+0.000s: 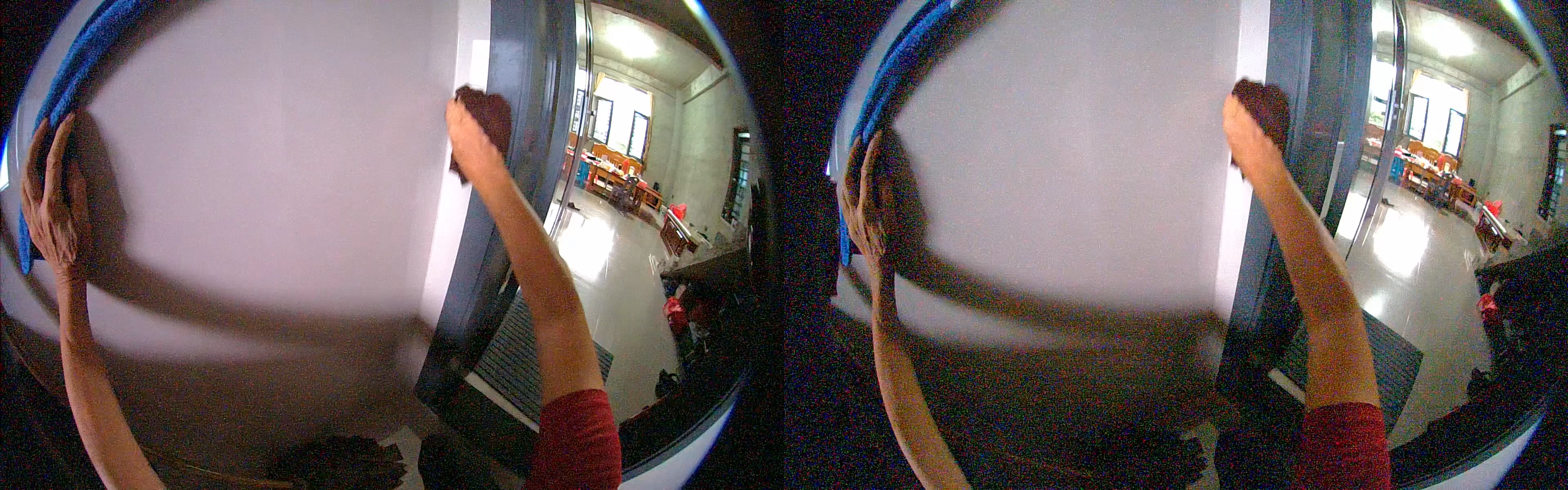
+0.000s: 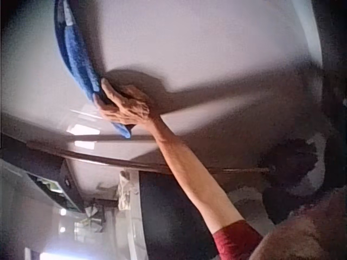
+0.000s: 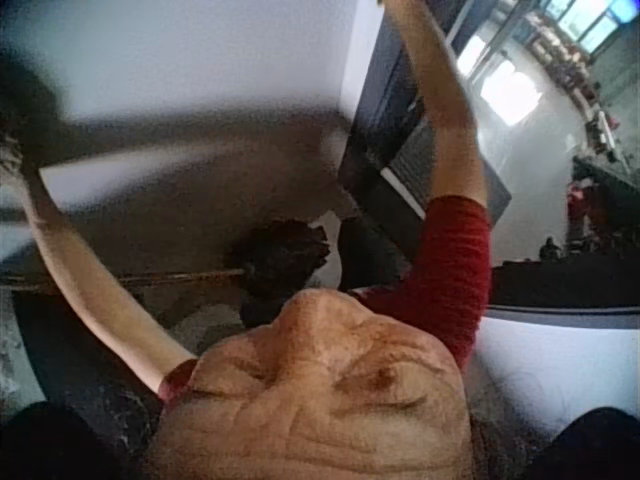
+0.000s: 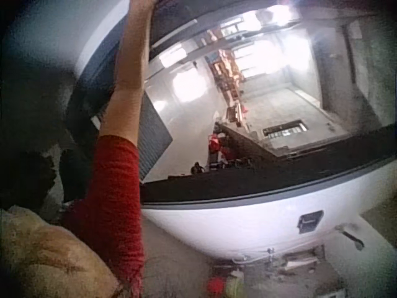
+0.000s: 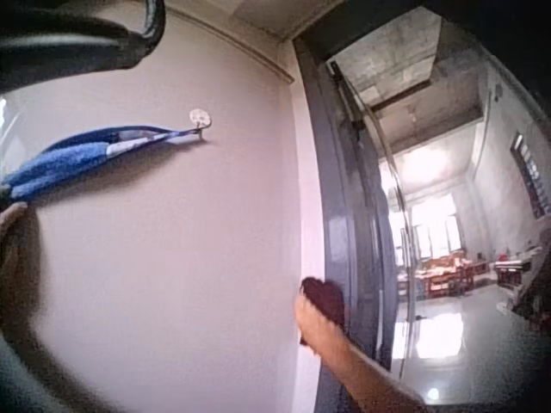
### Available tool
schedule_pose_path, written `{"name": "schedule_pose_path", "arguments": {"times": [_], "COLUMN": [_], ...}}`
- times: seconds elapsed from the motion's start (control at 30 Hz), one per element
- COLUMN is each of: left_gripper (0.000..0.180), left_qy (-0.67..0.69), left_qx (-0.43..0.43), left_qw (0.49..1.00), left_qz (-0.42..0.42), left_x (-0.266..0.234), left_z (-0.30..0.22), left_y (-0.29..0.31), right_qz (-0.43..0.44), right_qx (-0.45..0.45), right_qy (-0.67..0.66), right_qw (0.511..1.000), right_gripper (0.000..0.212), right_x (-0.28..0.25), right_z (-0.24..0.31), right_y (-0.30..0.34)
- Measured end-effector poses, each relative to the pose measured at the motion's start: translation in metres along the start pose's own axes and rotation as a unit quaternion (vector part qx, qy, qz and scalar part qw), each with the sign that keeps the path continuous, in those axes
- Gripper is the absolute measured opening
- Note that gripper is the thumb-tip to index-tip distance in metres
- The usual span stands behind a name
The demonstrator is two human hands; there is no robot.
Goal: The person wipes a wall and cabinet with a dark cloth, then cleans the sink basin and faucet with the same cloth. They briefly handle a green soap dispenser and a small jar, placing them back on the countertop.
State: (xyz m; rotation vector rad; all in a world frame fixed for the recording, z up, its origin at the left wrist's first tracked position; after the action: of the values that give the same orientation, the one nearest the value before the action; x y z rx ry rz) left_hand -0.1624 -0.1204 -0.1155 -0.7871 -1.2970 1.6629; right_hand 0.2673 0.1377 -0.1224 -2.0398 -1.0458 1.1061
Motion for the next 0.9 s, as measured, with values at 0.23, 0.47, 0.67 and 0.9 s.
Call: {"name": "schedule_pose_path", "arguments": {"times": [0.23, 0.47, 0.67, 0.9], "left_gripper": [0.044, 0.048, 0.049, 0.043], "left_qy": [-0.033, -0.027, -0.031, -0.043], "left_qx": [-0.005, -0.01, -0.026, 0.027], "left_qw": [0.999, 0.999, 0.999, 0.998], "left_qz": [0.009, 0.019, 0.002, -0.036], "left_x": [0.005, 0.008, 0.021, 0.041], "left_z": [0.003, 0.0, -0.003, -0.002], "left_y": [0.003, 0.005, 0.01, 0.023], "right_qz": [-0.013, 0.153, 0.156, 0.243], "right_qx": [0.039, -0.051, -0.237, -0.11], "right_qy": [-0.025, 0.021, -0.039, -0.288], "right_qw": [0.999, 0.987, 0.958, 0.92], "right_gripper": [0.044, 0.052, 0.043, 0.033], "right_x": [0.037, 0.081, 0.072, 0.035], "right_z": [0.054, 0.095, 0.093, -0.016], "right_y": [0.074, 0.142, 0.2, 0.074]}}
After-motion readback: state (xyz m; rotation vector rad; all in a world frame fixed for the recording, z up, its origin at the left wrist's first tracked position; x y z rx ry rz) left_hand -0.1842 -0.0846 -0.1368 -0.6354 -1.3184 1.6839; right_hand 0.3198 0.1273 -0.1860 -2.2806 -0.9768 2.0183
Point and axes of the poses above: each hand's wrist, its own y-axis away from the middle knuckle, its own x-axis out of the palm, z = x × y, the point moved 4 cm from there along -y, towards the middle knuckle, and after that the axes turned 13 degrees about z, right-handed, at the moved point
